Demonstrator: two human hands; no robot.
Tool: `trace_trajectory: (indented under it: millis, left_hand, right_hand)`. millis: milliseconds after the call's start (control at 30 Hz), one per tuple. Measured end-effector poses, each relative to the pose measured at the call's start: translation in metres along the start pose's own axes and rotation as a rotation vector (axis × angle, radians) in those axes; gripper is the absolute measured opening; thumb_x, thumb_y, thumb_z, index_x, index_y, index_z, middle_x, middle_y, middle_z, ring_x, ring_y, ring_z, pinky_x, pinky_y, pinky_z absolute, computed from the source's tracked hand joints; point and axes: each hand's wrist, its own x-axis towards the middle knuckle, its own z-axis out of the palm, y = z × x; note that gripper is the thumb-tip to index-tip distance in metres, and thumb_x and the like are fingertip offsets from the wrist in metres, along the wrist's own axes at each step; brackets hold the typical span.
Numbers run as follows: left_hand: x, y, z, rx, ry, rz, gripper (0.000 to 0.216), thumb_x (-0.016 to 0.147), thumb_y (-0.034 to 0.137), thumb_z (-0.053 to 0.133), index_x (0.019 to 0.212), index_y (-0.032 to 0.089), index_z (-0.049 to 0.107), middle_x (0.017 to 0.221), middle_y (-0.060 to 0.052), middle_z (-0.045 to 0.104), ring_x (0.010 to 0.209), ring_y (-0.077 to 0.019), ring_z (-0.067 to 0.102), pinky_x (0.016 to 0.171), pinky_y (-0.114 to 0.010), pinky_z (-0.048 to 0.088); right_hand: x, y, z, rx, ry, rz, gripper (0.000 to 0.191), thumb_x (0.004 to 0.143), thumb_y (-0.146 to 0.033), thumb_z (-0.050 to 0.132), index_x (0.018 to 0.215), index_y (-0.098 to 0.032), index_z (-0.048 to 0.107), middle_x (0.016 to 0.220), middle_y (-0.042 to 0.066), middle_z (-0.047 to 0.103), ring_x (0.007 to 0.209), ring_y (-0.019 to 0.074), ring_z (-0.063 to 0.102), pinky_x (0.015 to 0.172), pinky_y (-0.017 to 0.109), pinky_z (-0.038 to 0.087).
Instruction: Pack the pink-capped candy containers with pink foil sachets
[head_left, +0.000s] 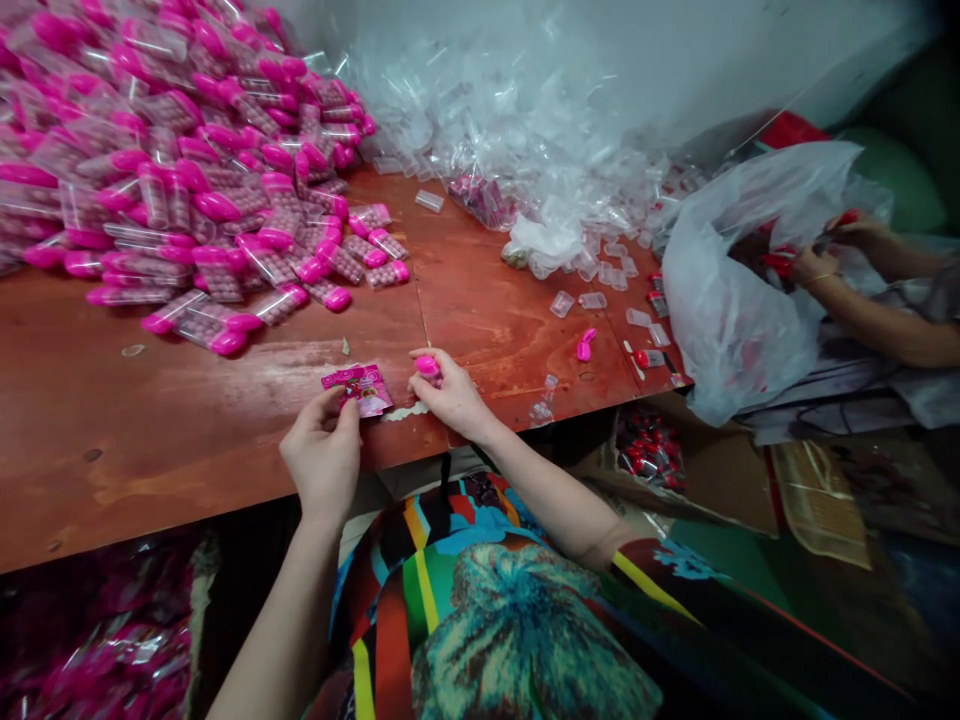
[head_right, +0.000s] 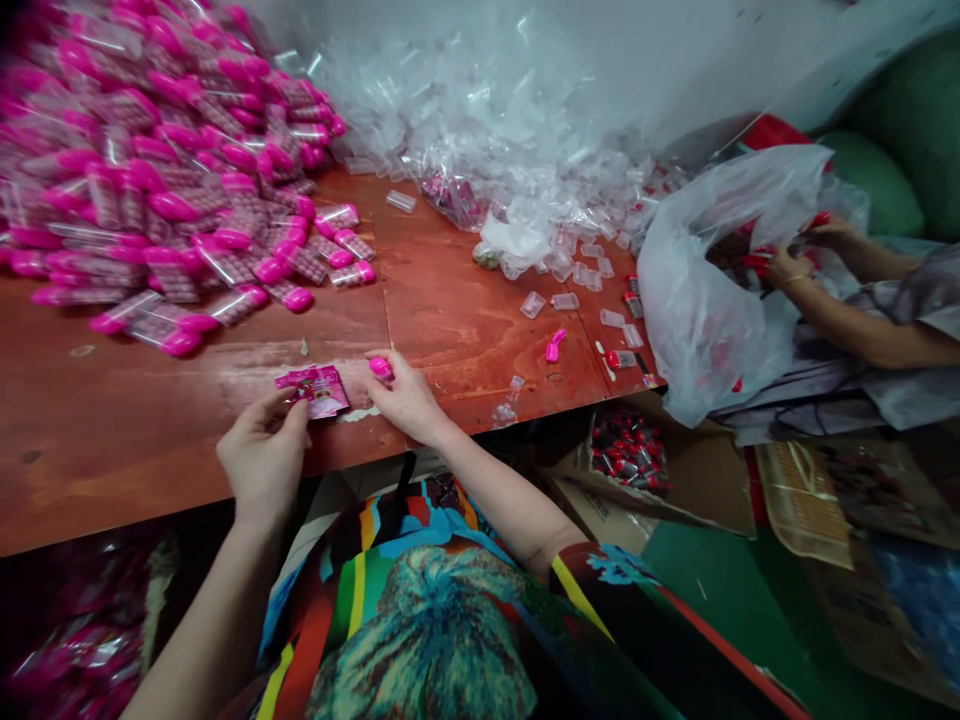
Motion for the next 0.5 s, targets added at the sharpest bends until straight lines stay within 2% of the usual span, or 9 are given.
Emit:
trace_trajectory:
  millis: [100, 233, 367, 433, 500]
  left_hand:
    - [-0.004, 0.011, 0.003, -0.226, 0.003, -0.124, 0.034, 0.075, 0.034, 0.075, 0.103, 0.015, 0.074, 0.069, 0.002, 0.064, 0.047, -0.0084, 0.049, 0.047, -0.022, 0.04]
    - [-0.011, 0.02, 0.006, -0.331, 0.017, -0.181, 0.034, 0.072, 0.032, 0.077, 0.1, 0.015, 0.073, 0.064, 0.003, 0.06, 0.045, -0.0071, 0.046, 0.043, -0.02, 0.036]
    - [-0.009, 0.013, 0.005, -0.272, 0.009, -0.159, 0.033, 0.076, 0.035, 0.074, 0.102, 0.015, 0.073, 0.066, 0.002, 0.062, 0.045, -0.008, 0.047, 0.043, -0.021, 0.036]
    - [-0.004, 0.007, 0.003, -0.166, 0.037, -0.086, 0.032, 0.079, 0.037, 0.071, 0.103, 0.015, 0.073, 0.07, 0.0, 0.064, 0.047, -0.0096, 0.049, 0.047, -0.024, 0.041]
    - [0.001, 0.005, 0.0, 0.019, 0.038, 0.037, 0.027, 0.082, 0.037, 0.069, 0.1, 0.017, 0.075, 0.074, -0.002, 0.067, 0.054, -0.013, 0.055, 0.058, -0.029, 0.048]
  right_hand:
    - [0.001, -0.004, 0.009, 0.157, -0.058, 0.057, 0.042, 0.08, -0.034, 0.073, 0.116, -0.021, 0.057, 0.093, 0.0, 0.065, 0.081, 0.0146, 0.064, 0.077, 0.03, 0.055]
    - [0.005, -0.011, 0.02, 0.274, -0.057, 0.102, 0.043, 0.077, -0.027, 0.074, 0.115, -0.021, 0.055, 0.094, -0.001, 0.064, 0.08, 0.0133, 0.064, 0.078, 0.029, 0.055]
    - [0.009, -0.009, 0.021, 0.288, -0.055, 0.076, 0.035, 0.08, -0.02, 0.066, 0.113, -0.019, 0.055, 0.09, -0.002, 0.063, 0.075, 0.0117, 0.062, 0.077, 0.029, 0.055]
    - [0.012, -0.005, 0.017, 0.243, -0.032, 0.037, 0.034, 0.08, -0.019, 0.065, 0.112, -0.02, 0.056, 0.091, -0.002, 0.063, 0.076, 0.0119, 0.062, 0.076, 0.029, 0.055]
    - [0.014, 0.0, 0.01, 0.16, 0.013, 0.005, 0.033, 0.079, -0.017, 0.063, 0.112, -0.02, 0.059, 0.09, -0.002, 0.063, 0.076, 0.0121, 0.061, 0.075, 0.028, 0.054]
